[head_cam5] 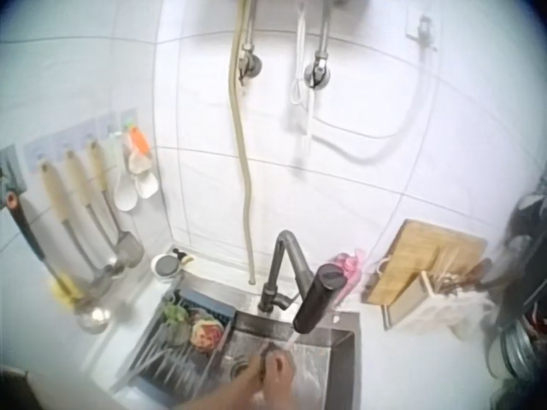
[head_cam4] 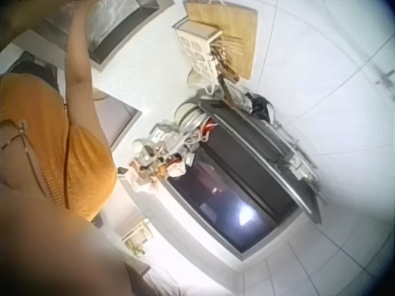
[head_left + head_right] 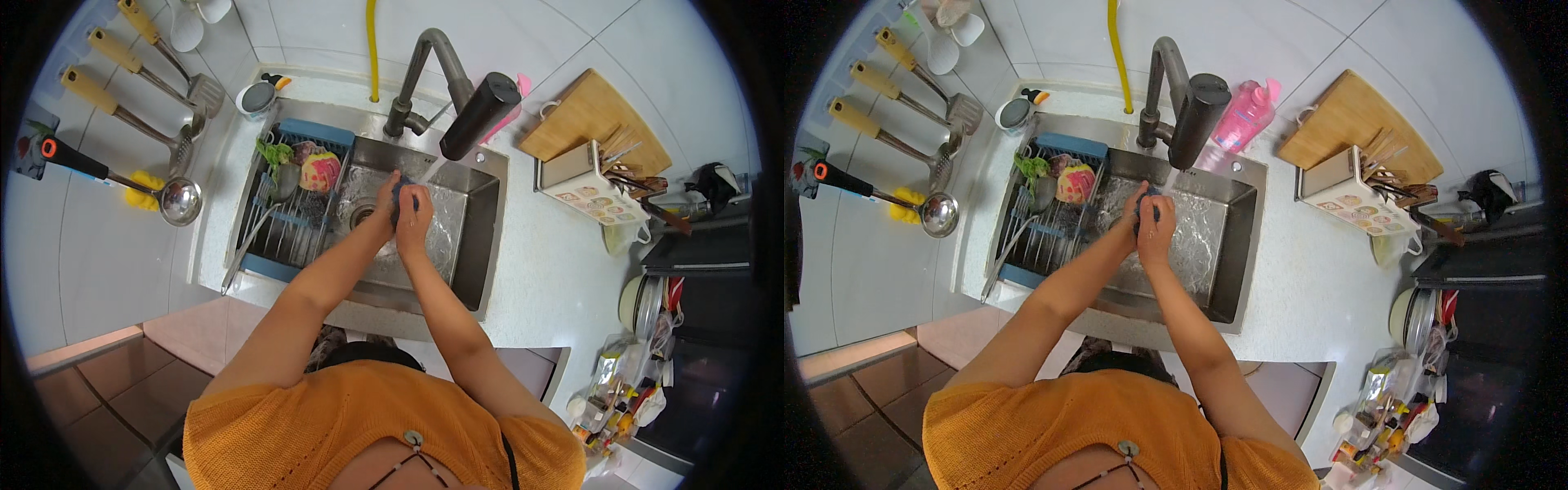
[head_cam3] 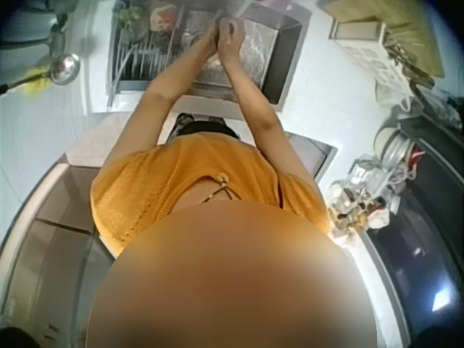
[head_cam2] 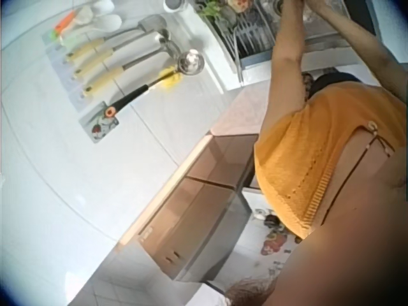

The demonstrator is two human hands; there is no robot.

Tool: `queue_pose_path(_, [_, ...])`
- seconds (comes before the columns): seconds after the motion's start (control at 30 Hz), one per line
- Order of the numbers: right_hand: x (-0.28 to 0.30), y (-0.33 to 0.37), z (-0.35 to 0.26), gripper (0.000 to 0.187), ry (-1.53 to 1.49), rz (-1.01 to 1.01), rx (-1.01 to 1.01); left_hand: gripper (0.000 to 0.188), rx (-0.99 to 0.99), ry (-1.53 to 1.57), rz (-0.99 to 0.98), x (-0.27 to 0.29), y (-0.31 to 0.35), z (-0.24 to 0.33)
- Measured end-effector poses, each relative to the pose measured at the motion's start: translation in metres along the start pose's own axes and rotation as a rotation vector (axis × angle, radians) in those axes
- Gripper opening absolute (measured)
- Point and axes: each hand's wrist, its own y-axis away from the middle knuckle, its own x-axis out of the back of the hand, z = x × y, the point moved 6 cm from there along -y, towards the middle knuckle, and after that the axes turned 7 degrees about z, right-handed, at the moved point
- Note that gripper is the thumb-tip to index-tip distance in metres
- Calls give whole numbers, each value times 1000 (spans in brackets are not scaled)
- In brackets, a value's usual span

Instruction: The person washes a blue cloth under running water in a sink, wrings it out, and then uses it to wipe down a black stovetop and surrounding counter area.

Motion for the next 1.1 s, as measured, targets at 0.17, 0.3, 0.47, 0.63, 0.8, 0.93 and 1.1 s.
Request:
queue_pose_path(0.17, [13,-43,63,30,202,63,-245,35,-189,-353,266,-10,32,6])
queue_pose_path(0.3, [11,-29,134,37,-331,-47,-624,34,-309,-443,147,-26,31,20])
queue_pose_path(0.47, [15,-1,85,50,-551,-367,-1106,41,-198,-354,94,-20,33,42])
queue_pose_path(0.63, [35,-4,89,45,-133,-518,-954,42,-232,-300,76,-8,21,47])
queue_pose_path(0.8, [49,-53,70,41,413,-427,-146,42,-344,-377,130,24,10,50])
queue_pose_path(0.93, [34,-61,12,38,344,-451,-26,65,-167,-510,191,31,15,38])
queue_pose_path(1.1, [30,-57,23,33,134,-564,-232,59,-27,-396,117,5,26,23])
